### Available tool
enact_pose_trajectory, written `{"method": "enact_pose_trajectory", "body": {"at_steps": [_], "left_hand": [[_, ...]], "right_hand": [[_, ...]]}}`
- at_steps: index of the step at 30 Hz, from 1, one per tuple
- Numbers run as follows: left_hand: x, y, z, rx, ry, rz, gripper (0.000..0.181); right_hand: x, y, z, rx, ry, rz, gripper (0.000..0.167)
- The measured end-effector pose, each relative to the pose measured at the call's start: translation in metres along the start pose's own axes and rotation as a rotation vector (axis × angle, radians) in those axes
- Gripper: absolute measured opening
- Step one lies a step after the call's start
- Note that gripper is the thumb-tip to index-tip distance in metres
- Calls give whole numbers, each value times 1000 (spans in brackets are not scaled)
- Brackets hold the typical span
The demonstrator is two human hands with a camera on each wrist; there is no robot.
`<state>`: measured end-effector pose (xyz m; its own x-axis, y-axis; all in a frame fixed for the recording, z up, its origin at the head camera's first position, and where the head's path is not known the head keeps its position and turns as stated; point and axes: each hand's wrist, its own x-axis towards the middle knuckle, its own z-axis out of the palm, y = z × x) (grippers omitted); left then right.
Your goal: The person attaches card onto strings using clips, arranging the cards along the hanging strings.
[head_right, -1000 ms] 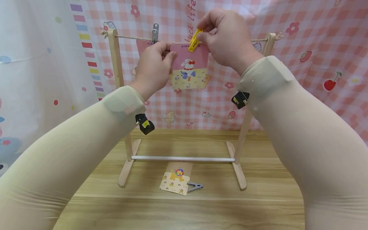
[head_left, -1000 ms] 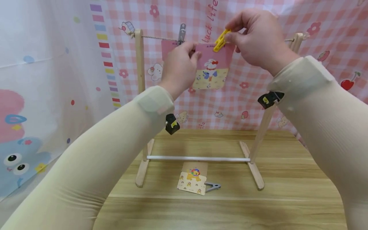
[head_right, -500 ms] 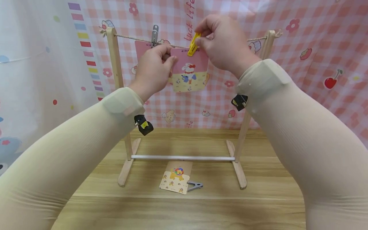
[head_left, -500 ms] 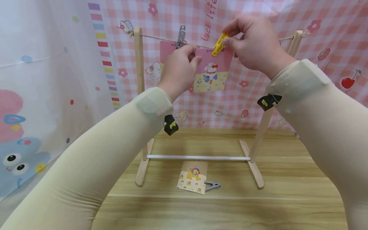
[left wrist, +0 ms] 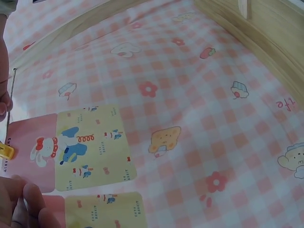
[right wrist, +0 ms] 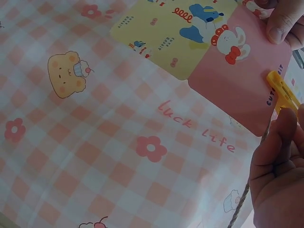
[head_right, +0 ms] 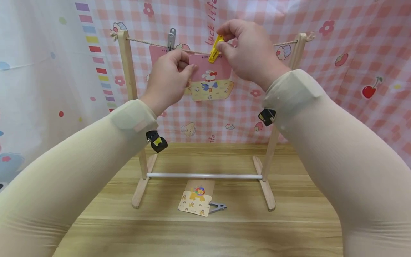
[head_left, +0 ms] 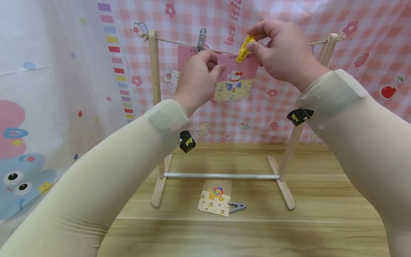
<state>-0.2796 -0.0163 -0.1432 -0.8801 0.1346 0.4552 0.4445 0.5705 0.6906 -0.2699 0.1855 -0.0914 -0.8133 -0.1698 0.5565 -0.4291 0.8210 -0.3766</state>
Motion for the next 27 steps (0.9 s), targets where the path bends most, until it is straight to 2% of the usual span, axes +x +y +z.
{"method": "enact_pose_trajectory", "body": {"at_steps": [14,27], "left_hand": [[-11,-4,-7,16,47,33,24],[-22,-13,-12,53,13,71,21]], "right_hand": [[-5,-1,3,46,37,-15,42],[-8,-1,4,47,62,-31,44]]}}
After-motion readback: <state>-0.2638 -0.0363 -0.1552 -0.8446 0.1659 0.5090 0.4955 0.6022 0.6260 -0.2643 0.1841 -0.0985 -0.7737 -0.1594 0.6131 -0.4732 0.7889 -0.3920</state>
